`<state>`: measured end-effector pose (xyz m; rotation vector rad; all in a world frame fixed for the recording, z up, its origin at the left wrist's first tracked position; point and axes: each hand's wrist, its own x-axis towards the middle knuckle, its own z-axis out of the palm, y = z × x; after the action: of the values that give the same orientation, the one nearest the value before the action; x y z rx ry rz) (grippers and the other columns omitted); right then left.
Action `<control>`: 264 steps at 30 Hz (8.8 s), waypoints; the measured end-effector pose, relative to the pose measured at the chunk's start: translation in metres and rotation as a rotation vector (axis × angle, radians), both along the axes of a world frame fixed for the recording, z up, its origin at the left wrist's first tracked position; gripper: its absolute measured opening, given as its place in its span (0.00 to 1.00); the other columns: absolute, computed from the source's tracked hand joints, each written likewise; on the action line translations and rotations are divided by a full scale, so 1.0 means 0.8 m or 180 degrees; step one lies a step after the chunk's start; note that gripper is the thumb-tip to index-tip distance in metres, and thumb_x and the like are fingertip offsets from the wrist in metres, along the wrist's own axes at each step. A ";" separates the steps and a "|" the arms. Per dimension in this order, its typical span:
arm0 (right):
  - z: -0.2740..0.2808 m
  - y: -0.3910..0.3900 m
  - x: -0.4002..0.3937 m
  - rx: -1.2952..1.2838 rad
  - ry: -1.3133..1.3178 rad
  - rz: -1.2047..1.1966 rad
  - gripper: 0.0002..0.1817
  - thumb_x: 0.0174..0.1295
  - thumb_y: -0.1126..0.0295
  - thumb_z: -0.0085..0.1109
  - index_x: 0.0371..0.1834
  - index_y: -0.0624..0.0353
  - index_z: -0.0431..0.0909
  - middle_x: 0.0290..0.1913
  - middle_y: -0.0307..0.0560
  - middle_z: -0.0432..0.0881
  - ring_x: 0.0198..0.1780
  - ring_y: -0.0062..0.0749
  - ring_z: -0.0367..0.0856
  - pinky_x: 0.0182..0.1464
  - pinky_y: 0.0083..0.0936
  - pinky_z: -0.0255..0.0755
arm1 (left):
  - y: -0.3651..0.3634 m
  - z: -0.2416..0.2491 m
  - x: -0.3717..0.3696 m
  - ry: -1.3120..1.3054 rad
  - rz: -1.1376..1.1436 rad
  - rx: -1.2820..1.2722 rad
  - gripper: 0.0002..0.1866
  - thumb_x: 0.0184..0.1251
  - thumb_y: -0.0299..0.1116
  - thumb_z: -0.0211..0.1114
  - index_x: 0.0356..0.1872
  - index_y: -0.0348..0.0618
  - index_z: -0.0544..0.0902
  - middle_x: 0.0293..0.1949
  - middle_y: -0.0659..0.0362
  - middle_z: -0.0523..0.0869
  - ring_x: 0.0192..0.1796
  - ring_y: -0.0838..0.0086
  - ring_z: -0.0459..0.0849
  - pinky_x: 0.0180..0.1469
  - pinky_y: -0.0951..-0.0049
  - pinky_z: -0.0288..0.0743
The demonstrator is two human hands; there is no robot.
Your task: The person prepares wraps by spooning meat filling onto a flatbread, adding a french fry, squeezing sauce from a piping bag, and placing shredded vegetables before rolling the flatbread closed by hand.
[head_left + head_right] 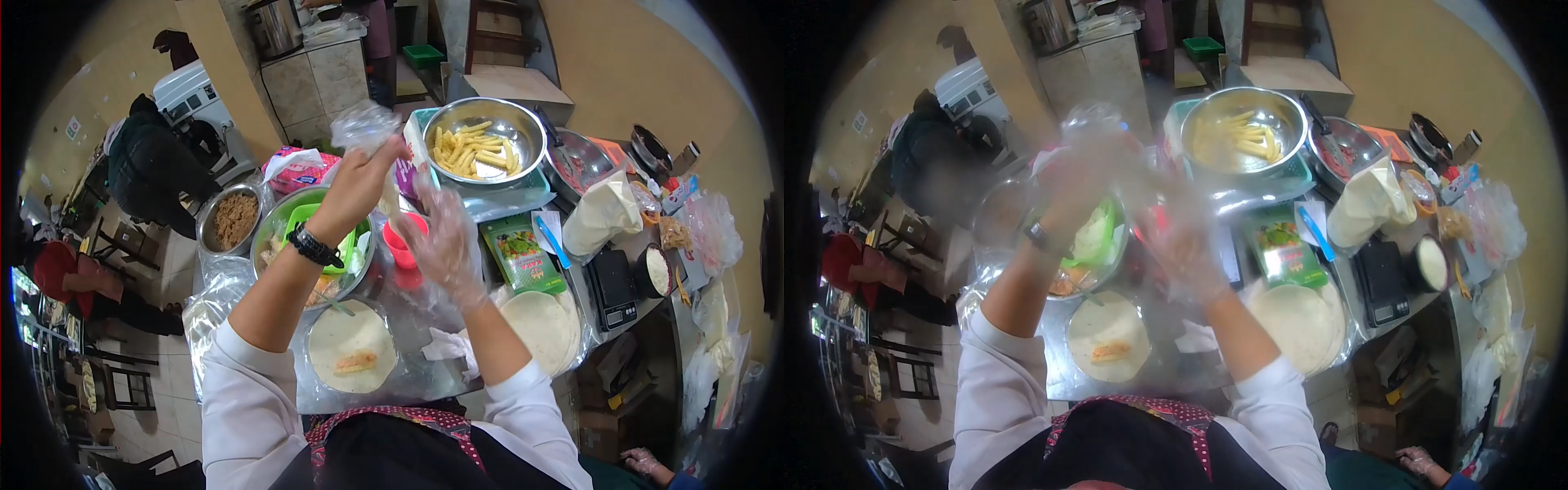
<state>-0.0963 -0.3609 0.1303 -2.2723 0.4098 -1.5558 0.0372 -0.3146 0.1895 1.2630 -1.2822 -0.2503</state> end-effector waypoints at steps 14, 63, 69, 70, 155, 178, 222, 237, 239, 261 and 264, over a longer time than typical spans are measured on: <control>-0.088 0.065 0.033 0.1858 0.0752 0.2096 0.17 0.69 0.60 0.48 0.32 0.64 0.76 0.24 0.40 0.68 0.31 0.28 0.66 0.36 0.26 0.63 | 0.097 0.050 0.020 0.3714 -0.1137 0.0644 0.19 0.73 0.41 0.49 0.18 0.52 0.62 0.16 0.68 0.59 0.19 0.78 0.59 0.27 0.75 0.57; -0.172 0.176 0.010 0.1856 0.0228 0.1029 0.09 0.58 0.76 0.61 0.40 0.60 0.72 0.27 0.35 0.73 0.26 0.20 0.75 0.25 0.19 0.71 | 0.206 -0.009 -0.013 0.0484 -0.0319 0.1057 0.32 0.65 0.62 0.54 0.31 0.37 0.83 0.19 0.63 0.76 0.25 0.77 0.74 0.34 0.76 0.70; -0.089 0.163 0.017 0.3414 -0.0052 0.1921 0.15 0.55 0.68 0.69 0.37 0.58 0.71 0.25 0.35 0.71 0.21 0.18 0.70 0.23 0.20 0.69 | 0.221 0.023 0.006 0.0067 -0.0322 0.1077 0.31 0.58 0.58 0.64 0.49 0.37 0.79 0.39 0.56 0.80 0.45 0.72 0.76 0.50 0.71 0.69; -0.059 0.155 0.014 0.3723 -0.0217 0.2107 0.16 0.55 0.64 0.69 0.35 0.56 0.70 0.24 0.34 0.70 0.20 0.19 0.70 0.22 0.20 0.69 | 0.226 0.029 0.011 -0.0078 -0.0320 0.1136 0.35 0.55 0.55 0.68 0.57 0.37 0.77 0.49 0.52 0.81 0.55 0.70 0.78 0.58 0.69 0.68; -0.044 0.159 -0.029 0.0832 0.1238 0.1265 0.08 0.59 0.81 0.59 0.42 0.69 0.78 0.32 0.42 0.79 0.31 0.23 0.76 0.35 0.19 0.70 | 0.250 -0.092 -0.036 -0.1696 0.0334 0.1715 0.03 0.57 0.28 0.58 0.29 0.40 0.76 0.27 0.52 0.82 0.35 0.58 0.82 0.37 0.59 0.71; -0.120 0.161 -0.033 0.2313 0.2295 0.1835 0.07 0.58 0.74 0.59 0.34 0.69 0.80 0.25 0.48 0.80 0.25 0.25 0.76 0.29 0.24 0.70 | 0.298 -0.199 -0.048 0.0195 0.0727 0.1533 0.09 0.60 0.30 0.62 0.35 0.34 0.83 0.30 0.47 0.85 0.31 0.58 0.85 0.34 0.69 0.76; -0.140 0.192 -0.113 0.1305 0.1627 0.1278 0.08 0.49 0.75 0.65 0.33 0.59 0.79 0.28 0.50 0.77 0.30 0.46 0.76 0.34 0.38 0.70 | 0.325 -0.236 -0.075 -0.3111 0.0418 0.1289 0.05 0.49 0.35 0.61 0.26 0.47 0.77 0.32 0.63 0.74 0.41 0.72 0.74 0.44 0.69 0.64; -0.159 0.198 -0.074 -0.0397 0.1607 0.1076 0.10 0.44 0.73 0.64 0.32 0.54 0.77 0.28 0.44 0.75 0.29 0.42 0.76 0.31 0.37 0.71 | 0.325 -0.248 -0.077 -0.2224 0.0536 0.1335 0.06 0.57 0.32 0.62 0.34 0.43 0.77 0.35 0.58 0.74 0.35 0.69 0.75 0.40 0.70 0.65; -0.160 0.199 -0.077 -0.0425 0.1620 0.1010 0.10 0.44 0.73 0.63 0.32 0.54 0.76 0.27 0.44 0.74 0.29 0.42 0.75 0.31 0.38 0.69 | 0.322 -0.253 -0.075 -0.1993 0.0354 0.1420 0.06 0.59 0.33 0.61 0.34 0.43 0.77 0.35 0.58 0.73 0.36 0.68 0.75 0.40 0.69 0.65; -0.164 0.195 -0.096 -0.0735 0.1326 0.0435 0.06 0.46 0.75 0.62 0.27 0.53 0.75 0.24 0.43 0.74 0.29 0.41 0.74 0.32 0.38 0.65 | 0.317 -0.249 -0.076 -0.1760 0.0538 0.1374 0.05 0.60 0.33 0.61 0.32 0.45 0.76 0.35 0.58 0.73 0.35 0.67 0.75 0.39 0.68 0.68; -0.173 0.189 -0.095 -0.0766 0.1838 0.0524 0.06 0.47 0.75 0.61 0.26 0.53 0.75 0.24 0.43 0.74 0.29 0.41 0.74 0.33 0.38 0.65 | 0.317 -0.247 -0.076 -0.1684 0.0623 0.1397 0.04 0.60 0.32 0.61 0.31 0.45 0.76 0.35 0.59 0.74 0.35 0.68 0.75 0.39 0.69 0.68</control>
<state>-0.1726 -0.2096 -0.0081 -2.8472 0.1731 -0.8879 -0.0232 -0.0612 -0.0081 1.9065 -1.5858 -0.0538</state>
